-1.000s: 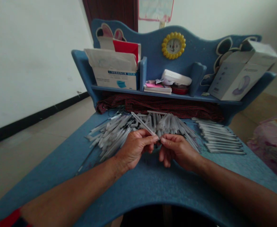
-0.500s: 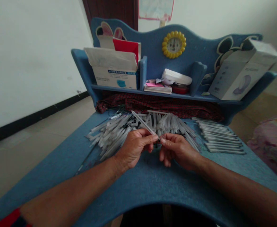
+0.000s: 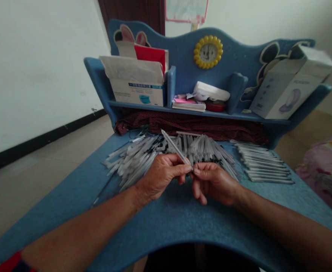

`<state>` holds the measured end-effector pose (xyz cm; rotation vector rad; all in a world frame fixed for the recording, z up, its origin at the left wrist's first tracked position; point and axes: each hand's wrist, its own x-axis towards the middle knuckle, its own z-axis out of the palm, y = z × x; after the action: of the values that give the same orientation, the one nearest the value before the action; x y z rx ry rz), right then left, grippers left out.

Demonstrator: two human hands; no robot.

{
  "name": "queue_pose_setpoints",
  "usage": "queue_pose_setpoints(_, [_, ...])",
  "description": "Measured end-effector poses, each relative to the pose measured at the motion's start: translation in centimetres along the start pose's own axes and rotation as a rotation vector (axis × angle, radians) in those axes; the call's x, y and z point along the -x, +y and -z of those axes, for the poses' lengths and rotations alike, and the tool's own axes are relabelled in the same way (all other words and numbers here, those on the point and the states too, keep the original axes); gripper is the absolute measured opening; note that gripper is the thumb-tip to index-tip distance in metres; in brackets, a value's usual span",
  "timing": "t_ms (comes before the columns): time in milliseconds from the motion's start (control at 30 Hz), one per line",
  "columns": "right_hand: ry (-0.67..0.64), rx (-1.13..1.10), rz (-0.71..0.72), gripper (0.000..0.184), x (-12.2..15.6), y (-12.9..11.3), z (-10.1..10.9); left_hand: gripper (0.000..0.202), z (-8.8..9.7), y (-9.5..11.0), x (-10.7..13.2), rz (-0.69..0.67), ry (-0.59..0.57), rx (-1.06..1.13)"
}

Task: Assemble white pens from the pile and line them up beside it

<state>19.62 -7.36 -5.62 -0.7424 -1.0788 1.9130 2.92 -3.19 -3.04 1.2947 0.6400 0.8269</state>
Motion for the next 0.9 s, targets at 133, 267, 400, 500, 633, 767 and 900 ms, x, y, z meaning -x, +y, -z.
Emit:
queue_pose_setpoints(133, [-0.021,-0.033,0.009,0.024,0.0,0.0,0.0,0.006,0.2,0.1,-0.1,-0.005,-0.024,0.009])
queue_pose_setpoints(267, [-0.039,-0.05,0.003,0.023,0.0,0.1,0.0,0.006,0.2,0.0,-0.1,-0.002,-0.029,0.011])
queue_pose_setpoints(400, [-0.022,-0.023,0.019,0.025,0.0,0.0,-0.1,0.009,0.4,0.1,-0.1,0.005,-0.016,0.0])
queue_pose_setpoints(500, [0.032,0.026,0.073,0.024,0.1,-0.2,-0.1,0.014,1.0,0.6,-0.4,-0.011,0.046,0.017])
queue_pose_setpoints(633, [0.092,0.074,0.1,0.02,0.2,-0.4,-0.1,0.017,2.2,1.6,-1.0,-0.059,0.189,0.081])
queue_pose_setpoints(767, [0.103,0.122,0.083,0.02,0.3,-0.1,-0.4,0.016,2.9,2.1,-1.2,-0.09,0.249,0.119])
queue_pose_setpoints(900, [0.109,0.131,0.087,0.02,0.5,-0.1,-0.5,0.015,2.8,2.2,-1.0,-0.102,0.244,0.126])
